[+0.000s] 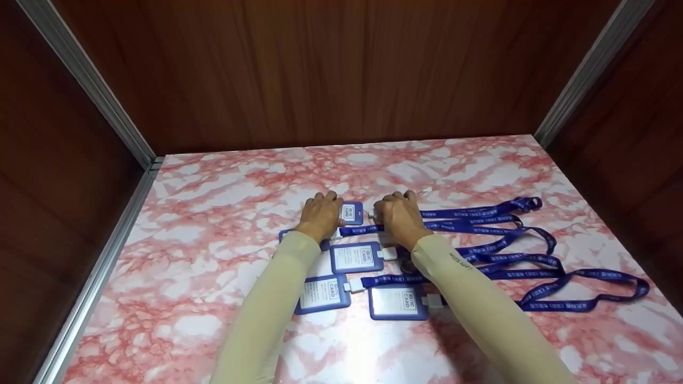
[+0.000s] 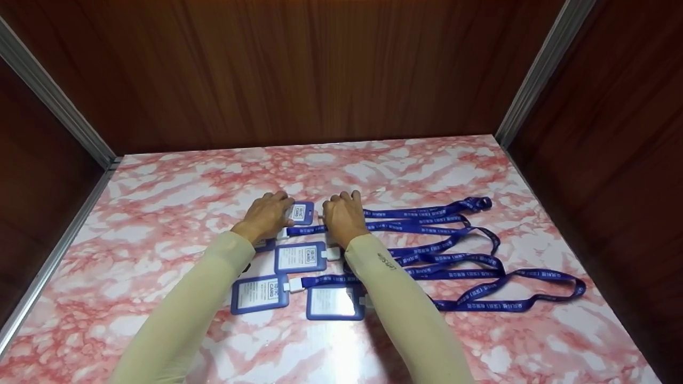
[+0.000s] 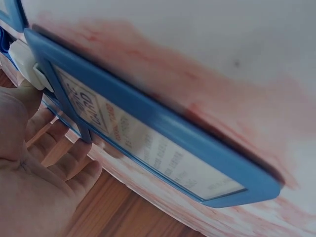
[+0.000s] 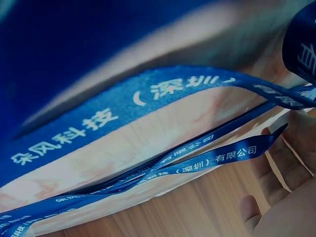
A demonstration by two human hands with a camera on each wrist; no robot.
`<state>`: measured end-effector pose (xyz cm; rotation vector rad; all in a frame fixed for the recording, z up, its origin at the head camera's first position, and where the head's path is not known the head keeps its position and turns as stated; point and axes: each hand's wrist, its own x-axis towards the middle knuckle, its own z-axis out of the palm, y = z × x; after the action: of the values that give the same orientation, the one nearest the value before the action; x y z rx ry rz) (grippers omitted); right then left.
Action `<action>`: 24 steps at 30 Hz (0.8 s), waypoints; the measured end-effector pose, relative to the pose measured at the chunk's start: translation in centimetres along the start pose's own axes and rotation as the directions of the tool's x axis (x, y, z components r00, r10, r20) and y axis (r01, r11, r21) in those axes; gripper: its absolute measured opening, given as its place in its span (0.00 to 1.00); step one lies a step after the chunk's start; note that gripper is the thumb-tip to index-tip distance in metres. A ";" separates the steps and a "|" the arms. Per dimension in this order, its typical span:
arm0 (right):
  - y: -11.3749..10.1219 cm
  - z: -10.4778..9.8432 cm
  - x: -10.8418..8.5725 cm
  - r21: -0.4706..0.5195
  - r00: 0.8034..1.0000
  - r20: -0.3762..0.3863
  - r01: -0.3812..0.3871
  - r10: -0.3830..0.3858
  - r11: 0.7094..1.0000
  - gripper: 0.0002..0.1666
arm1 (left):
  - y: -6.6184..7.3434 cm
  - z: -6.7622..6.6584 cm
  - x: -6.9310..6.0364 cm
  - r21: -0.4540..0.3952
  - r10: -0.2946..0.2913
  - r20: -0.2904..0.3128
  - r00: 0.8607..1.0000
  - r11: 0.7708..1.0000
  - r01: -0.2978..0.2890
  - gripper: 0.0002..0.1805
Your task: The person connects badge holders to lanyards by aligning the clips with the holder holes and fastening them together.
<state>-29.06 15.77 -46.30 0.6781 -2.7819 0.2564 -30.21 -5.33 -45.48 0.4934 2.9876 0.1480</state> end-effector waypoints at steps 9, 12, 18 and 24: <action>-0.2 -0.1 0.3 0.004 0.999 0.051 -0.007 0.007 1.000 0.20 | 0.0 0.0 0.0 -0.017 0.001 0.002 1.000 1.000 -0.001 0.30; -0.3 0.0 0.4 -0.009 0.998 0.067 -0.006 0.007 1.000 0.21 | -0.1 -0.1 -0.1 -0.017 0.006 -0.002 1.000 1.000 -0.006 0.31; -0.5 0.2 0.7 -0.015 0.997 0.081 -0.011 0.012 1.000 0.20 | -0.1 -0.1 0.0 -0.020 0.007 -0.002 1.000 1.000 -0.008 0.31; -0.7 0.4 0.8 -0.017 0.996 0.083 -0.012 0.013 1.000 0.18 | -0.2 0.0 0.0 -0.023 0.012 0.003 1.000 1.000 -0.012 0.32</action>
<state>-29.49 14.71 -46.33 0.6825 -2.8652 0.2116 -30.30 -5.52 -45.55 0.5086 2.9763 0.1826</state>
